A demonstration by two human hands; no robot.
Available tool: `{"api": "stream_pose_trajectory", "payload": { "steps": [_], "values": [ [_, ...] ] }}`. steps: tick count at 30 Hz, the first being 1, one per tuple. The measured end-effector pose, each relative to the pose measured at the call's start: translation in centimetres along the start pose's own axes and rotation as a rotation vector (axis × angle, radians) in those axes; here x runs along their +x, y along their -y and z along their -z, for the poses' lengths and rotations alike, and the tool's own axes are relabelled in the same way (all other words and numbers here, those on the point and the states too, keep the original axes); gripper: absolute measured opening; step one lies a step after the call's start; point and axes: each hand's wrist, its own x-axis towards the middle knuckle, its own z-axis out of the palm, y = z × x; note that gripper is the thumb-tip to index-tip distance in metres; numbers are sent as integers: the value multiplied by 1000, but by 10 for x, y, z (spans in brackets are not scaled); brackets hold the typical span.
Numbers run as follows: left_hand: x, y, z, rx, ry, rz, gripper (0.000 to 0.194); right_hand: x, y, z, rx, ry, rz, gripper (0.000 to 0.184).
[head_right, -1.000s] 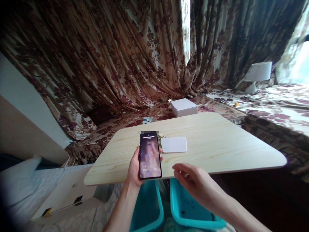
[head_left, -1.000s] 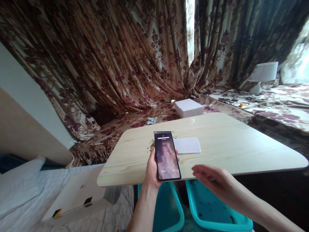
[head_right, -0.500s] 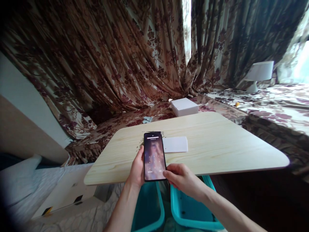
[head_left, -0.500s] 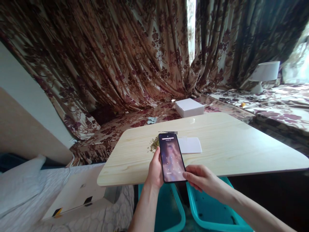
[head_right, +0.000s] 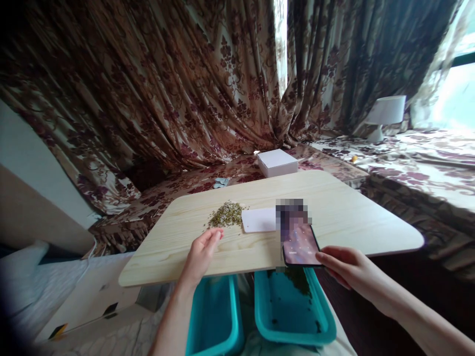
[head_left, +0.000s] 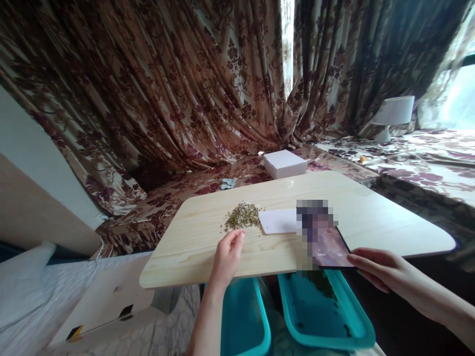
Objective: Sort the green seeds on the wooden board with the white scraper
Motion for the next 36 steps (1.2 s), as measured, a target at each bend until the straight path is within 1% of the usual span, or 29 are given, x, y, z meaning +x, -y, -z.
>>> {"api": "stream_pose_trajectory", "payload": {
  "steps": [3,5,6,8,10,11,13,15,18,19,22,25,28,29,30,31,32,34,35,36],
  "values": [
    [-20,-10,0,133,56,-29,27,-1,-8,11,-21,-28,-36,50],
    [-40,-14,3,412,129,-80,25,0,-10,15,-20,-26,-46,51],
    [-51,-14,5,516,155,-92,25,0,-10,16,-19,-22,-44,51],
    [-73,-12,8,695,218,-79,24,0,-9,16,-17,-22,-45,53],
    [-89,-7,10,811,284,-24,23,0,-6,16,-27,-36,-67,55],
    [-96,-5,10,827,339,7,24,-1,-5,16,-34,-46,-82,56],
    [-103,-4,8,782,458,46,27,-3,-3,18,-40,-61,-107,54],
    [-105,-6,5,732,589,64,28,-5,-5,21,-42,-68,-106,51],
    [-104,-13,4,694,767,67,27,-1,-14,26,-71,-60,-98,47],
    [-103,-16,5,678,817,69,27,1,-18,28,-91,-59,-99,46],
    [-101,-20,10,632,906,105,27,9,-27,32,-212,-79,-77,46],
    [-100,-14,15,598,924,90,27,7,-24,37,-484,-139,12,42],
    [-100,-2,18,628,878,91,31,-3,-13,41,-782,-239,91,31],
    [-99,2,18,634,875,78,31,-6,-9,42,-831,-273,143,27],
    [-99,5,18,631,866,67,30,-9,-7,42,-854,-294,223,27],
    [-98,7,17,628,832,39,28,-10,-5,41,-862,-298,333,30],
    [-96,8,16,618,783,5,27,-9,-5,40,-865,-290,459,35],
    [-91,8,12,584,615,-84,25,-4,-8,33,-920,-250,691,48],
    [-88,6,10,564,499,-130,25,0,-10,29,-958,-266,761,56],
    [-84,4,9,543,371,-175,26,3,-13,25,-1001,-263,797,63]
  ]
}}
